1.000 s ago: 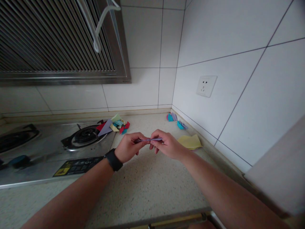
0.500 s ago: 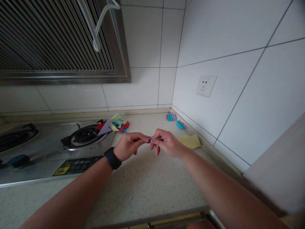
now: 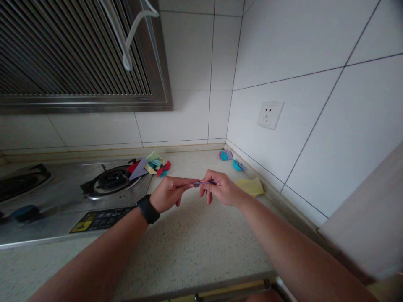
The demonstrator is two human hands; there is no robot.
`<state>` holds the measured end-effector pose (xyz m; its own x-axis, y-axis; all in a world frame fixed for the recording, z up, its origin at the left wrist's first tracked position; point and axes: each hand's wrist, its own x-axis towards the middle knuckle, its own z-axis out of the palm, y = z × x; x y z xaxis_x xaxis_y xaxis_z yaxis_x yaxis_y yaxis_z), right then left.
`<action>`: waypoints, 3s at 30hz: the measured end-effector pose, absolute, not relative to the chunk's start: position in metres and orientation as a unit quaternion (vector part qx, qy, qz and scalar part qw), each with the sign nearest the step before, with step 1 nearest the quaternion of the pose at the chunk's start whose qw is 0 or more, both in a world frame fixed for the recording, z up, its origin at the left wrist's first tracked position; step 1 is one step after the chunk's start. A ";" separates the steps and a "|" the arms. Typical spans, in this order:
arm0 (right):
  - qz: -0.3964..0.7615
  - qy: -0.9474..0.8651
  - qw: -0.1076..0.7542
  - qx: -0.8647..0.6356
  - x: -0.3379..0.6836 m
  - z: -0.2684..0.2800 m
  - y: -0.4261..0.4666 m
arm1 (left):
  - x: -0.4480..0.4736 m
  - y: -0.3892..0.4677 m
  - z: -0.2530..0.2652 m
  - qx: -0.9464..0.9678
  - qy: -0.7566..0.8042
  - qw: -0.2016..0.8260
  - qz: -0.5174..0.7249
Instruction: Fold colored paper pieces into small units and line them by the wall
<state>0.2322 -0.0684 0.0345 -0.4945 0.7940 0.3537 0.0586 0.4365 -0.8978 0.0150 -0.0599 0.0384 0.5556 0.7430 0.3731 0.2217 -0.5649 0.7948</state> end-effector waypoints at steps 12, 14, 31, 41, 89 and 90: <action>0.410 -0.747 0.424 -0.307 0.242 0.032 -0.059 | 0.015 -0.050 0.026 0.787 0.289 0.359 0.410; 0.412 -0.748 0.418 -0.312 0.242 0.034 -0.061 | 0.015 -0.051 0.026 0.788 0.287 0.360 0.410; 0.261 -0.776 0.440 -0.369 0.254 0.037 -0.055 | 0.013 -0.042 0.022 0.775 0.339 0.303 0.438; 0.364 -0.709 0.498 -0.341 0.246 0.030 -0.053 | 0.027 -0.050 0.022 0.688 0.289 0.492 0.447; 0.485 -0.678 0.481 -0.271 0.235 0.037 -0.062 | 0.021 -0.050 0.029 0.709 0.221 0.484 0.463; 0.487 -0.682 0.474 -0.269 0.236 0.037 -0.062 | 0.020 -0.049 0.029 0.711 0.219 0.486 0.460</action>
